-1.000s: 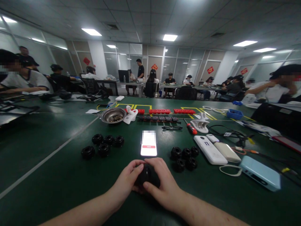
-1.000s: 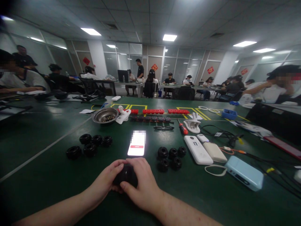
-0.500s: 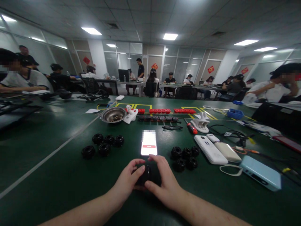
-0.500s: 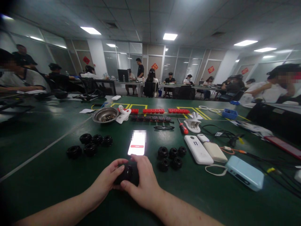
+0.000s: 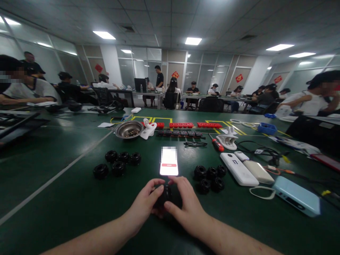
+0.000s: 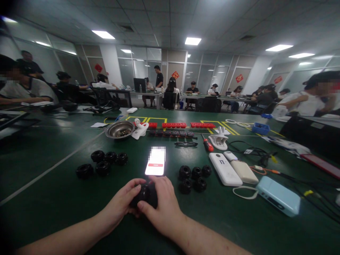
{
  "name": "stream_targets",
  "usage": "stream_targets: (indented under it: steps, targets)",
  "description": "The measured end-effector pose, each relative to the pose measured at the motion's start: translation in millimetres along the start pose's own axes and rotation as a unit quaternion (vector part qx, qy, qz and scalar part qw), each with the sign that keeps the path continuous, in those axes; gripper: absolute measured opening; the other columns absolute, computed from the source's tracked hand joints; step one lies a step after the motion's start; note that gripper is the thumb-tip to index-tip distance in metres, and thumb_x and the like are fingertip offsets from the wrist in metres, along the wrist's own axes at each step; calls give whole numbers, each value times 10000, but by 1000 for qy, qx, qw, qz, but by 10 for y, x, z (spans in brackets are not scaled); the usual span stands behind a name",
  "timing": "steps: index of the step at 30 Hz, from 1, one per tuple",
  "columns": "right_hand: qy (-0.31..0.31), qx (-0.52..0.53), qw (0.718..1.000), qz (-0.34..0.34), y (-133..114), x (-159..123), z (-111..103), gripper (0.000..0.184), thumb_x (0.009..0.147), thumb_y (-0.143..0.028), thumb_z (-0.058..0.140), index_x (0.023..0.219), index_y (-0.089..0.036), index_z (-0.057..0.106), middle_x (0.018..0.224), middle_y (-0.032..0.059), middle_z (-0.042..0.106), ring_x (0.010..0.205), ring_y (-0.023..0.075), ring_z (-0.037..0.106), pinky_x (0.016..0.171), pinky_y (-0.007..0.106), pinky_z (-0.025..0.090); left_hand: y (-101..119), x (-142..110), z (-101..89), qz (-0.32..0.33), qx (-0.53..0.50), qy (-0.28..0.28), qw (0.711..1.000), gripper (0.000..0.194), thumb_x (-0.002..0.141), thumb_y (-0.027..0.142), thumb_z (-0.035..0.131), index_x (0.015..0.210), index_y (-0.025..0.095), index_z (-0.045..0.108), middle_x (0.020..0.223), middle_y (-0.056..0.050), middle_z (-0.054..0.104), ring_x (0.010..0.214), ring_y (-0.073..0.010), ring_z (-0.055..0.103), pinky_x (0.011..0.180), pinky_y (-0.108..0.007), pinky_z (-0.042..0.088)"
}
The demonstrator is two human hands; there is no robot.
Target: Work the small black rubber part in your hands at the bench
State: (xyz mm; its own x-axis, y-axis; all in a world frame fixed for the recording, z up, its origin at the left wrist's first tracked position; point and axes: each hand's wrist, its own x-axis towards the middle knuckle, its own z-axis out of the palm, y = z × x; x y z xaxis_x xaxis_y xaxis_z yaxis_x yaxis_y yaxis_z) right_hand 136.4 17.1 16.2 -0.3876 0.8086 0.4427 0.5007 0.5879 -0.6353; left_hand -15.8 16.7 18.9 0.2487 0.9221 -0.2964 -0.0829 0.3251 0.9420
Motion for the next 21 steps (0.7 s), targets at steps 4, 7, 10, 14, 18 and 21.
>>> stream_targets:
  steps: [4,7,10,14,18,21]
  targets:
    - [-29,-13,999,19,-7,31,-2,205,733,-319,576,876,-176,538,843,42,519,844,203,448,759,361,372,-21,18,-8,5,22,11,1000,321,740,361,471,1003,202,377,796,-2,488,517,-91,539,413,-204,431]
    - [-54,11,998,-30,-75,20,-30,329,725,-242,579,1037,-195,486,978,53,492,927,203,421,820,357,353,-14,13,-15,4,26,10,1000,339,738,402,462,1001,204,377,799,-4,486,512,-89,534,422,-215,439]
    - [-64,34,995,-66,-101,-13,-35,451,724,-163,524,1153,-211,393,1085,61,448,1001,205,391,887,371,314,0,0,-13,-2,22,8,1000,344,743,441,431,973,187,402,773,-12,493,522,-99,531,423,-216,432]
    - [-19,34,999,-27,-36,-29,1,514,701,-248,563,1168,-191,357,1070,78,452,982,223,408,855,388,339,27,-20,-4,-2,-9,16,1000,374,709,430,488,981,186,409,849,-45,498,689,-162,552,468,-233,457]
    - [-22,8,1000,0,-16,4,-2,288,704,-342,597,931,-182,519,876,50,516,850,213,452,747,361,385,60,-42,4,-15,-4,25,1000,420,699,429,507,1024,189,392,845,-40,483,676,-159,547,496,-251,464]
    - [-41,17,998,-36,-59,10,-32,327,733,-276,572,1042,-207,492,949,48,518,903,205,441,792,359,373,70,-48,11,-9,-11,30,999,412,690,457,505,984,181,424,833,-38,488,680,-158,541,490,-246,461]
